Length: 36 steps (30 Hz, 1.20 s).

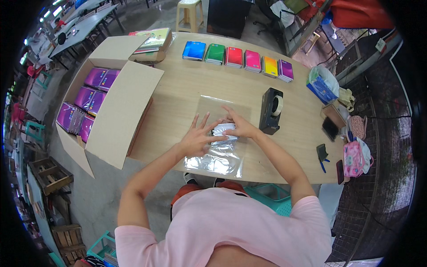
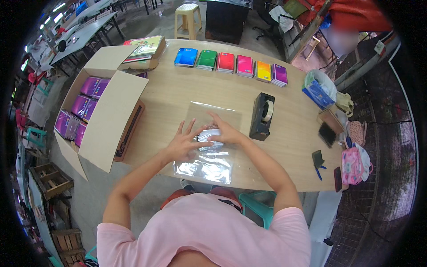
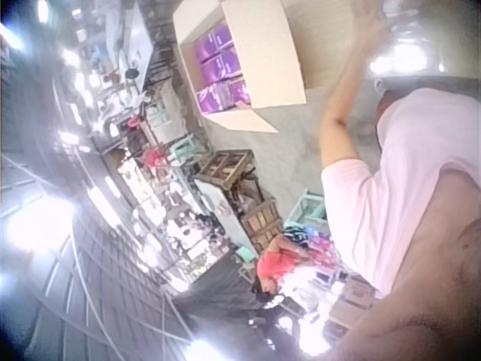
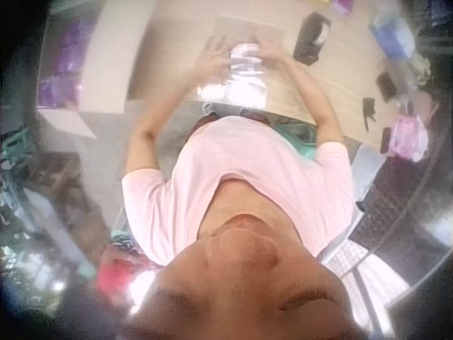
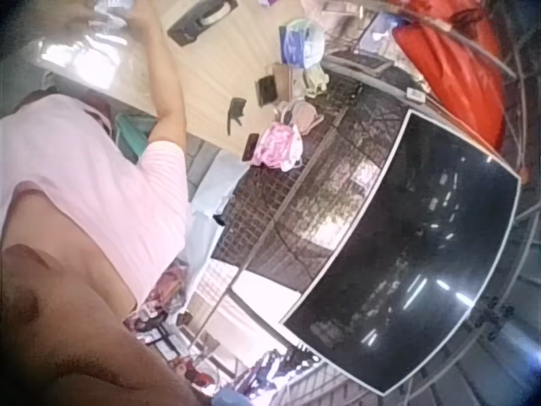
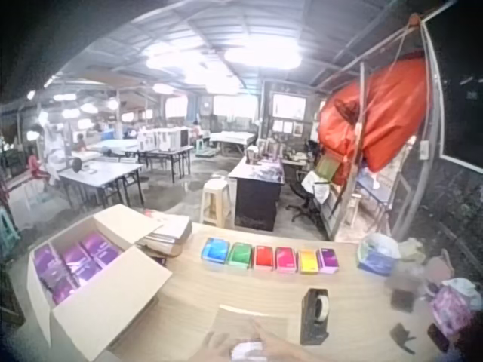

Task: The person stacks several small notebooks of different colors, slides them into a plastic sleeve, and then places the bundle into a cardboard box containing other similar bundles.

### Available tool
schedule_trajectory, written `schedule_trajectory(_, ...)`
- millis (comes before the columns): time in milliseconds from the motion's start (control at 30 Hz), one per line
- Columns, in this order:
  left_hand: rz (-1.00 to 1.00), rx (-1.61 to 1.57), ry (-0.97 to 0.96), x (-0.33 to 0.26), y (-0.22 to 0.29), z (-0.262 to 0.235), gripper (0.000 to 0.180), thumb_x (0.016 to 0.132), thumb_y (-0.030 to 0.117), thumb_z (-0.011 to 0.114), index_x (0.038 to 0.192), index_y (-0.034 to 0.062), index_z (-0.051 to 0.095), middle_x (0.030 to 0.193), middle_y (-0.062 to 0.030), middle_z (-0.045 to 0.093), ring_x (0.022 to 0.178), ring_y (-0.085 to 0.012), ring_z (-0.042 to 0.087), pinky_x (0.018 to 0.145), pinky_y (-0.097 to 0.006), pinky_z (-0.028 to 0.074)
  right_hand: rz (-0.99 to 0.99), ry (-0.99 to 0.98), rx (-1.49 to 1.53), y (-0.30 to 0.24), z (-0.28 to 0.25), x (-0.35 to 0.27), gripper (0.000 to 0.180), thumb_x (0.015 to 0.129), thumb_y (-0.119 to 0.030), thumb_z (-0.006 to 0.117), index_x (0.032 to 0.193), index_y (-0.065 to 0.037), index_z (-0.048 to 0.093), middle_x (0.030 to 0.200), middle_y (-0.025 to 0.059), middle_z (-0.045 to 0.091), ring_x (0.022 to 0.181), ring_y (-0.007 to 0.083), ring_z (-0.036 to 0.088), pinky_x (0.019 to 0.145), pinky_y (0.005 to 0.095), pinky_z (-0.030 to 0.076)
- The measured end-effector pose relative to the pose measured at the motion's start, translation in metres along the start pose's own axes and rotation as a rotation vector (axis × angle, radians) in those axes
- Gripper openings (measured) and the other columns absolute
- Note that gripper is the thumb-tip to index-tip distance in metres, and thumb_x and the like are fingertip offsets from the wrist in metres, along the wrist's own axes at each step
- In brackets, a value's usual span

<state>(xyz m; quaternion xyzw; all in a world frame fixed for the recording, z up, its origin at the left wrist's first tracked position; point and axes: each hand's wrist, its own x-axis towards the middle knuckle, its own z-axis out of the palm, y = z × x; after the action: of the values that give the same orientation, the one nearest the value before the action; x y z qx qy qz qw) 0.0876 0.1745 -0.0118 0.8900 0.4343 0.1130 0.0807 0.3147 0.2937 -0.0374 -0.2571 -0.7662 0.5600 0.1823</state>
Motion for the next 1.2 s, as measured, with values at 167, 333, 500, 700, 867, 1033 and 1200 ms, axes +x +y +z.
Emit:
schedule_trajectory(167, -0.112, -0.392, 0.613, 0.014, 0.038, 0.030, 0.072, 0.066, 0.029, 0.080, 0.131, 0.0274, 0.050, 0.151, -0.0119, 0.032, 0.143, -0.0409, 0.023, 0.110, -0.070, 0.010, 0.068, -0.020, 0.124, 0.004, 0.000, -0.001, 0.123, 0.073, -0.016, 0.082, 0.156, -0.020, -0.009, 0.107, 0.0131, 0.062, 0.101, 0.0216, 0.058, 0.098, 0.0363, 0.043)
schedule_trajectory(333, -0.136, -0.106, 0.638, 0.013, 0.024, 0.048, 0.058, 0.066, 0.034, 0.083, 0.116, 0.0166, 0.060, 0.143, -0.0210, 0.034, 0.141, -0.0414, 0.026, 0.108, -0.069, 0.014, 0.081, -0.041, 0.199, -0.001, 0.004, 0.005, 0.124, 0.072, -0.016, 0.083, 0.156, -0.020, -0.008, 0.108, 0.0118, 0.061, 0.100, 0.0205, 0.058, 0.096, 0.0341, 0.043)
schedule_trajectory(500, -0.295, -0.579, 0.838, 0.020, 0.060, -0.031, 0.042, 0.072, 0.028, 0.081, 0.109, 0.0146, 0.066, 0.137, -0.0233, 0.042, 0.131, -0.0412, 0.039, 0.108, -0.061, 0.023, 0.127, -0.044, 0.223, 0.008, -0.002, -0.001, 0.124, 0.071, -0.017, 0.085, 0.157, -0.021, -0.005, 0.110, 0.0113, 0.060, 0.100, 0.0202, 0.057, 0.097, 0.0330, 0.042)
schedule_trajectory(700, -0.369, -0.212, 0.649, 0.018, 0.046, 0.041, 0.028, 0.072, 0.029, 0.083, 0.085, 0.0081, 0.069, 0.132, -0.0218, 0.048, 0.127, -0.0410, 0.042, 0.107, -0.053, 0.030, 0.150, -0.044, 0.204, 0.003, 0.003, 0.003, 0.122, 0.070, -0.017, 0.085, 0.157, -0.020, 0.000, 0.108, 0.0098, 0.058, 0.103, 0.0208, 0.057, 0.101, 0.0329, 0.040)
schedule_trajectory(867, -0.443, -0.596, 0.731, 0.034, 0.043, 0.060, 0.023, 0.073, 0.016, 0.079, 0.088, 0.0057, 0.066, 0.129, -0.0222, 0.049, 0.121, -0.0390, 0.049, 0.099, -0.046, 0.040, 0.053, 0.117, 0.335, 0.013, -0.002, -0.001, 0.108, 0.072, -0.019, 0.084, 0.156, -0.019, 0.016, 0.111, 0.0117, 0.059, 0.108, 0.0226, 0.057, 0.101, 0.0356, 0.043)
schedule_trajectory(1033, -0.597, -0.579, 0.791, 0.042, 0.043, 0.055, 0.051, 0.067, 0.010, 0.081, 0.111, 0.0022, 0.058, 0.127, -0.0208, 0.050, 0.108, -0.0297, 0.058, 0.087, -0.039, 0.048, 0.016, 0.322, 0.163, 0.003, 0.005, -0.002, 0.056, 0.080, -0.019, 0.077, 0.131, -0.012, 0.056, 0.113, 0.0095, 0.064, 0.106, 0.0226, 0.060, 0.096, 0.0370, 0.046)
schedule_trajectory(1200, -0.706, -1.075, 0.719, 0.037, 0.031, 0.047, 0.055, 0.063, 0.007, 0.084, 0.115, 0.0038, 0.064, 0.126, -0.0150, 0.053, 0.108, -0.0242, 0.059, 0.089, -0.034, 0.049, -0.147, 0.288, -0.131, -0.021, 0.010, -0.013, 0.011, 0.079, -0.008, 0.073, 0.090, -0.008, 0.076, 0.100, 0.0071, 0.070, 0.099, 0.0265, 0.064, 0.087, 0.0386, 0.050)
